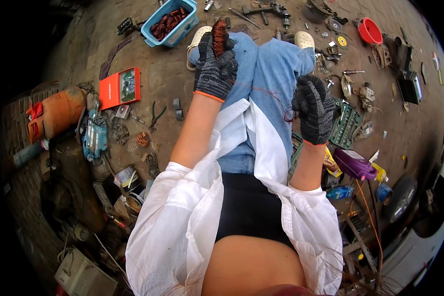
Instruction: The person sits on the floor and winds a copper wire around a cylindrical core held in the left hand. The right hand repeatedly wraps the wire around the core to form a coil.
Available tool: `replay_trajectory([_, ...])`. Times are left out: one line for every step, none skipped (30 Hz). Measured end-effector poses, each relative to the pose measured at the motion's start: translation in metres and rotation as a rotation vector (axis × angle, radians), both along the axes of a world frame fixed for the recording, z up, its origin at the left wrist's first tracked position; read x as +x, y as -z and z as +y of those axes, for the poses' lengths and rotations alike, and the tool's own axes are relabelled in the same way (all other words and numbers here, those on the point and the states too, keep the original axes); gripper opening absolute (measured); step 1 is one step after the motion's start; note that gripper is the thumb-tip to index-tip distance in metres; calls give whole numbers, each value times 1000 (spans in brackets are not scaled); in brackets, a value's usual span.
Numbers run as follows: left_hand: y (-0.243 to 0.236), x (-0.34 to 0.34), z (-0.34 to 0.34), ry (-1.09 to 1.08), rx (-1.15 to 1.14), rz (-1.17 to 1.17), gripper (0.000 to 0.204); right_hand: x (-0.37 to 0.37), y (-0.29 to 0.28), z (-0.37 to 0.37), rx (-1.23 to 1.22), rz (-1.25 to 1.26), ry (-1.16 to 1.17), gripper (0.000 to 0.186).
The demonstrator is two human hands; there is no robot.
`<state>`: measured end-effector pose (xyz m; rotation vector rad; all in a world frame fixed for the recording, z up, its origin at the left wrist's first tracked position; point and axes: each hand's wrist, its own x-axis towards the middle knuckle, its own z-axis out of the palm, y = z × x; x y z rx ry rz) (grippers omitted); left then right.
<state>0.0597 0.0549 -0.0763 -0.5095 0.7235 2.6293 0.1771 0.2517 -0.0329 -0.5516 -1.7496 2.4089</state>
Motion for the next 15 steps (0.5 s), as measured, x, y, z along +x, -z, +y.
replay_trajectory([2, 1, 1, 21, 37, 13, 38, 0, -1, 0, 56, -27, -15, 20])
replay_trajectory([3, 2, 2, 41, 74, 25, 38, 1, -1, 0, 113, -54, -31, 21])
replay_trajectory([3, 2, 5, 26, 44, 9, 38, 1, 0, 0, 135, -48, -41, 22])
replay_trajectory([3, 2, 7, 12, 14, -8, 37, 0, 2, -1, 157, -43, -51, 23])
replay_trajectory([2, 2, 10, -3, -16, -24, 37, -1, 3, -2, 180, -37, -61, 24])
replay_trajectory([2, 2, 11, -8, -33, -28, 37, -2, 3, -5, 216, -27, -56, 25])
replay_trajectory([1, 2, 12, -12, -50, -32, 37, -3, 2, -8, 252, -16, -51, 26])
replay_trajectory([1, 2, 13, -17, -67, -36, 36, -4, 1, -10, 289, -6, -47, 26])
replay_trajectory([0, 2, 13, -47, -125, -51, 36, -4, 8, -4, 312, 14, -82, 35])
replay_trajectory([0, 1, 14, -76, -183, -66, 36, -5, 14, -3, 244, 39, -79, 39])
replay_trajectory([-1, 0, 14, -106, -241, -81, 36, -7, 18, -2, 177, 64, -75, 42])
replay_trajectory([2, -2, 12, -104, -247, -91, 34, -7, 20, -1, 109, 90, -71, 46])
replay_trajectory([6, -5, 8, -102, -253, -102, 32, -8, 20, 1, 146, 69, -89, 47])
replay_trajectory([8, -6, 5, -100, -258, -112, 30, -8, 18, 3, 182, 48, -108, 48])
replay_trajectory([7, -5, 6, -107, -269, -112, 29, -9, 17, 4, 219, 27, -127, 50])
